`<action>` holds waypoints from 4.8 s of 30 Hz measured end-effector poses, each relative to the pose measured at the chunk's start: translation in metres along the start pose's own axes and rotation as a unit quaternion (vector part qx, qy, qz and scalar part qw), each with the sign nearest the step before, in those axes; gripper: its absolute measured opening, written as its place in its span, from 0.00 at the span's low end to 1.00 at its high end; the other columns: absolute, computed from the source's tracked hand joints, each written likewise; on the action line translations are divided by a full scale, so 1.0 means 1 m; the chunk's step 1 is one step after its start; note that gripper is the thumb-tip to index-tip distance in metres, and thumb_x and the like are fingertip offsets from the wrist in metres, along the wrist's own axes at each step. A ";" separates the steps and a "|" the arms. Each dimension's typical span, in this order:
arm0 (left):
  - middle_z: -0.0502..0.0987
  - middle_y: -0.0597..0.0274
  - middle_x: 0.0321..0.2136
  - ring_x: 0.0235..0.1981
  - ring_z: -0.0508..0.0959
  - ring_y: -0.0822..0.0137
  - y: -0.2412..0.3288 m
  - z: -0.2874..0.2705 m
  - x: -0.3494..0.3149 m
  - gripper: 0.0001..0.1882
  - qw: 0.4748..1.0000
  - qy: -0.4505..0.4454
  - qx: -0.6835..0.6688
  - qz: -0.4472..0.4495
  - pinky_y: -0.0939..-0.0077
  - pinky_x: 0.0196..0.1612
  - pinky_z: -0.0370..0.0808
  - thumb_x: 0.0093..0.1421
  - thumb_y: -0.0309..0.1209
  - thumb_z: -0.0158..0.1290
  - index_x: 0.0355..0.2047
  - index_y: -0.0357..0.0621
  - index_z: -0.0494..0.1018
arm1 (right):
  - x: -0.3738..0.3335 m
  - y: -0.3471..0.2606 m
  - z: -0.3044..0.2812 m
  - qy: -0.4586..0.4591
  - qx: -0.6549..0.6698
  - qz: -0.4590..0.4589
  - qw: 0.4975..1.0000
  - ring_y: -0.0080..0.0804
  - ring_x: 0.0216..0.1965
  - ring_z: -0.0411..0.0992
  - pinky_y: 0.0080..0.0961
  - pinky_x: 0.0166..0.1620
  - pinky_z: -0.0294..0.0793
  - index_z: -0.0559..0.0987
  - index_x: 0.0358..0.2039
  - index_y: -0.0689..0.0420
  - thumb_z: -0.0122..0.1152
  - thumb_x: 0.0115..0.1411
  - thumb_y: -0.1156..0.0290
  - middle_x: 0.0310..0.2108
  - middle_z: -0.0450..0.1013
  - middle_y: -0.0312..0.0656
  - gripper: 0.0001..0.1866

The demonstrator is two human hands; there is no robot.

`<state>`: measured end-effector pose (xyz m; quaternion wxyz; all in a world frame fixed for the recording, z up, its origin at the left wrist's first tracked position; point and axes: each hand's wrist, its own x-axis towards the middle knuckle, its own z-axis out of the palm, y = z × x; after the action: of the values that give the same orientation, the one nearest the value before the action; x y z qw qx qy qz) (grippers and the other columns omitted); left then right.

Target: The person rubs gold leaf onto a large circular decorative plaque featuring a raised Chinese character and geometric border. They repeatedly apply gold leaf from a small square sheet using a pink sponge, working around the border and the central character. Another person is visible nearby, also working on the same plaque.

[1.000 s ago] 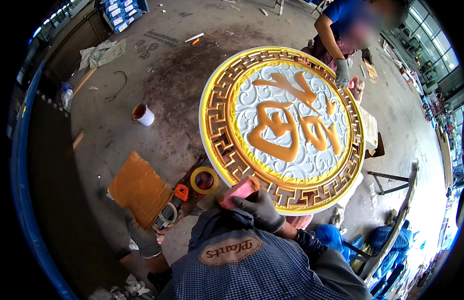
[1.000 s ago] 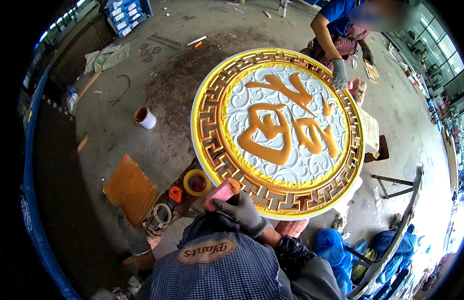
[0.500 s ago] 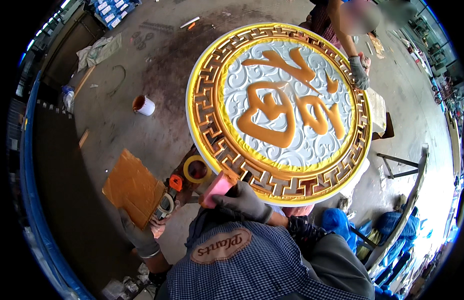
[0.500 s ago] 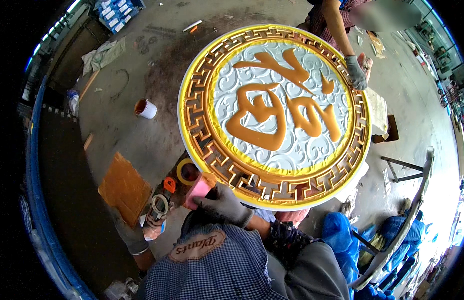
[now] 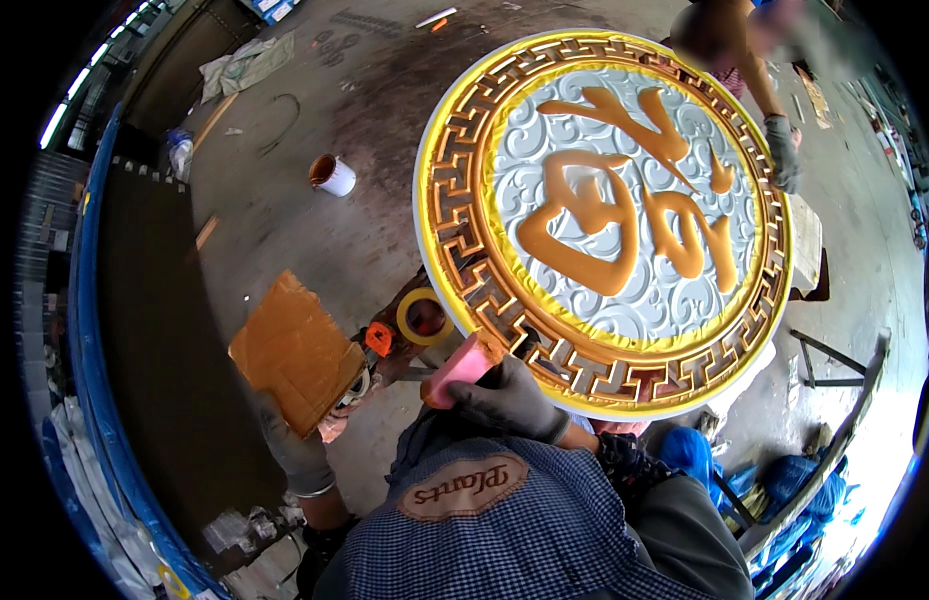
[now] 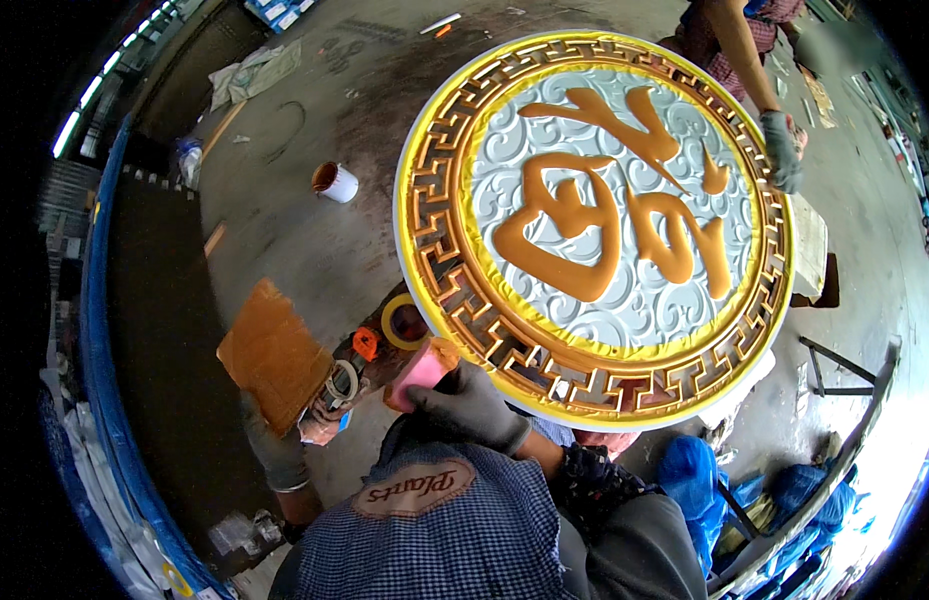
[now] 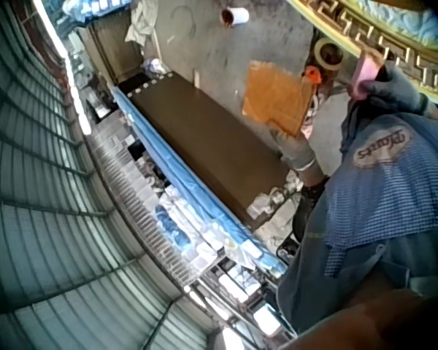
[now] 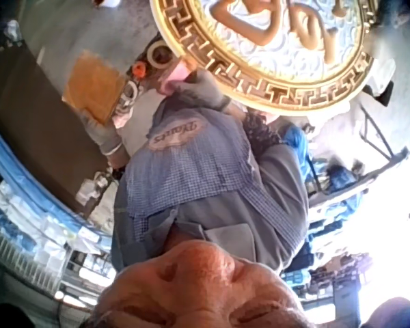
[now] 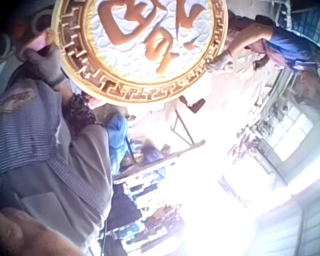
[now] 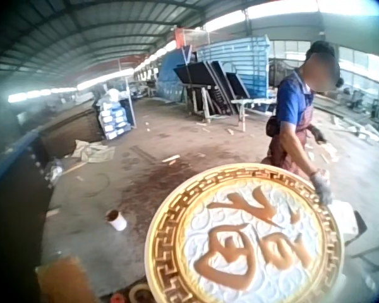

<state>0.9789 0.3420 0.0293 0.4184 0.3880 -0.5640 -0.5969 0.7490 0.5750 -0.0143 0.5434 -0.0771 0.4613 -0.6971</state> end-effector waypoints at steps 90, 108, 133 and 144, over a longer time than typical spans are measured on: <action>0.69 0.50 0.62 0.60 0.73 0.56 -0.033 -0.091 -0.095 0.28 0.972 0.216 0.014 -0.087 0.60 0.59 0.75 0.73 0.38 0.51 0.68 0.42 0.62 | 0.245 -0.108 -0.067 -0.132 -0.792 -0.334 0.495 0.50 0.39 0.79 0.44 0.40 0.79 0.79 0.39 0.53 0.66 0.53 0.70 0.36 0.76 0.46 0.12; 0.69 0.50 0.61 0.59 0.73 0.59 -0.038 -0.112 -0.100 0.22 0.880 0.131 0.452 0.061 0.62 0.59 0.76 0.77 0.33 0.43 0.67 0.43 0.64 | 0.272 -0.132 -0.069 -0.115 -0.799 -0.345 0.479 0.48 0.40 0.80 0.43 0.40 0.79 0.80 0.38 0.51 0.65 0.53 0.71 0.36 0.77 0.43 0.11; 0.70 0.49 0.60 0.58 0.74 0.57 -0.030 -0.086 -0.074 0.22 0.959 0.207 0.193 0.011 0.62 0.57 0.77 0.76 0.34 0.45 0.66 0.38 0.64 | 0.234 -0.096 -0.061 -0.115 -0.763 -0.247 0.586 0.51 0.41 0.78 0.43 0.44 0.77 0.79 0.41 0.55 0.71 0.51 0.67 0.38 0.77 0.47 0.17; 0.67 0.45 0.64 0.60 0.73 0.51 -0.029 -0.095 -0.075 0.27 0.873 0.090 0.463 0.126 0.58 0.60 0.75 0.70 0.23 0.51 0.69 0.46 0.63 | 0.217 -0.083 -0.053 -0.111 -0.767 -0.273 0.570 0.51 0.36 0.78 0.44 0.39 0.78 0.78 0.39 0.51 0.68 0.50 0.69 0.34 0.75 0.45 0.14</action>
<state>1.0926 0.3797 -0.0066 0.3111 0.5147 -0.7802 -0.1719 0.5736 0.4233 -0.0695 0.1114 -0.6642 0.7162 -0.1830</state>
